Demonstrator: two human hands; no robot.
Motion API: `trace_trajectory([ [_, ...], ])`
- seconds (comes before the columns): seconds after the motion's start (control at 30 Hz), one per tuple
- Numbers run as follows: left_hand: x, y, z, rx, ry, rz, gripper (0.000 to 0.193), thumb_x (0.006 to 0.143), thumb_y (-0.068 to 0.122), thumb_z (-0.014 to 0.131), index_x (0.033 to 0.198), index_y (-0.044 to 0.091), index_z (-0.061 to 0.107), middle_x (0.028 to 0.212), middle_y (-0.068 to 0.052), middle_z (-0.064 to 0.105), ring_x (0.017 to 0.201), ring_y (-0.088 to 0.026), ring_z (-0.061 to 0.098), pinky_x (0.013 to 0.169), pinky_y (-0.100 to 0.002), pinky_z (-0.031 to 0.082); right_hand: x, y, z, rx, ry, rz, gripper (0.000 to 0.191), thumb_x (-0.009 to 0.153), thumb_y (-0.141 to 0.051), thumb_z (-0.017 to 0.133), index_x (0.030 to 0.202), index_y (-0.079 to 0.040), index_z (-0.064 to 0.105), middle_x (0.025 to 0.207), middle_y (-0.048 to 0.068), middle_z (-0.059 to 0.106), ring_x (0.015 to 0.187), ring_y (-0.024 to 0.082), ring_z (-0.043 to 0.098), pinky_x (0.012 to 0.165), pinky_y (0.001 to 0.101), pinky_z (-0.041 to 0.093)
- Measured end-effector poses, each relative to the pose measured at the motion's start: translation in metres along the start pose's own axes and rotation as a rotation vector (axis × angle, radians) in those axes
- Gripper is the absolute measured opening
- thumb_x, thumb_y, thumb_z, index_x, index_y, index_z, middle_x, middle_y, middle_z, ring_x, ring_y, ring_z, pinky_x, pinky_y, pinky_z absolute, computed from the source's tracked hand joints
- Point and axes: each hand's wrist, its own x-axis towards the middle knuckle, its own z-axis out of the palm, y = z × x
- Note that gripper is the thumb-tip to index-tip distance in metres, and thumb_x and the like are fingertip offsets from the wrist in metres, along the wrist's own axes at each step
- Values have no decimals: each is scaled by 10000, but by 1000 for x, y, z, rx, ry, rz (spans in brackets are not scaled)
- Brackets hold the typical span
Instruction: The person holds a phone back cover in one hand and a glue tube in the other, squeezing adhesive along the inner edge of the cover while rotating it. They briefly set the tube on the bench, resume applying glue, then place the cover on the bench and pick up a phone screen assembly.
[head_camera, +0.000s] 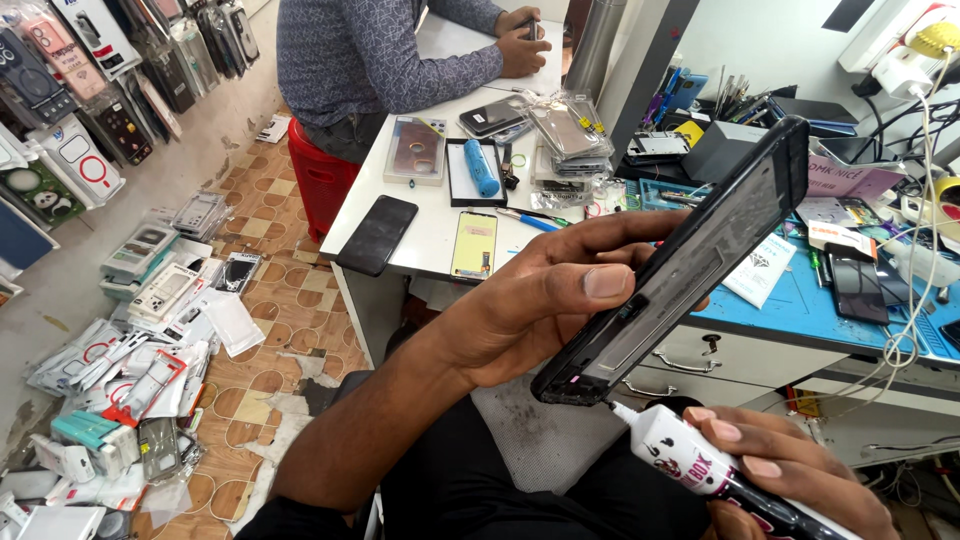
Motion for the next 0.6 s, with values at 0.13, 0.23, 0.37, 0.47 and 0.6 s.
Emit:
trace_trajectory([
  [0.13,2,-2,0,8,8,-10,942,964,389,781,1636,-80,318,1317,-183,540,1239,-232,630,1032,-347,587,2,-4,4,-134,6,-4,466,908,-46,720,1315,-98,499,1316,187,617,1295,383,646,1130,540,554],
  [0.23,2,-2,-1,0,7,-2,938,950,384,764,1641,-86,338,1302,-168,538,1235,-230,629,1043,-344,582,9,-5,4,-151,58,-42,496,908,-53,719,1333,-122,472,1325,146,637,1277,333,676,1132,502,576],
  [0.37,2,-2,-1,-17,6,-3,922,971,370,799,1640,-77,351,1289,-151,535,1228,-229,628,1049,-347,584,15,-8,-5,-57,-74,-8,500,867,-45,673,1333,-93,499,1329,197,626,1302,372,660,1127,516,567],
  [0.47,2,-2,-1,-8,12,-15,911,964,369,792,1627,-74,352,1286,-149,542,1225,-228,633,1038,-343,587,12,-6,-1,-119,-38,-25,514,879,-52,724,1330,-95,480,1324,190,625,1302,357,654,1131,505,568],
  [0.6,4,-3,-1,-23,1,-13,900,977,358,791,1638,-63,349,1299,-153,539,1240,-227,628,1055,-343,583,5,-3,3,-52,29,21,439,909,-49,689,1311,-92,518,1316,196,651,1295,362,679,1046,454,620],
])
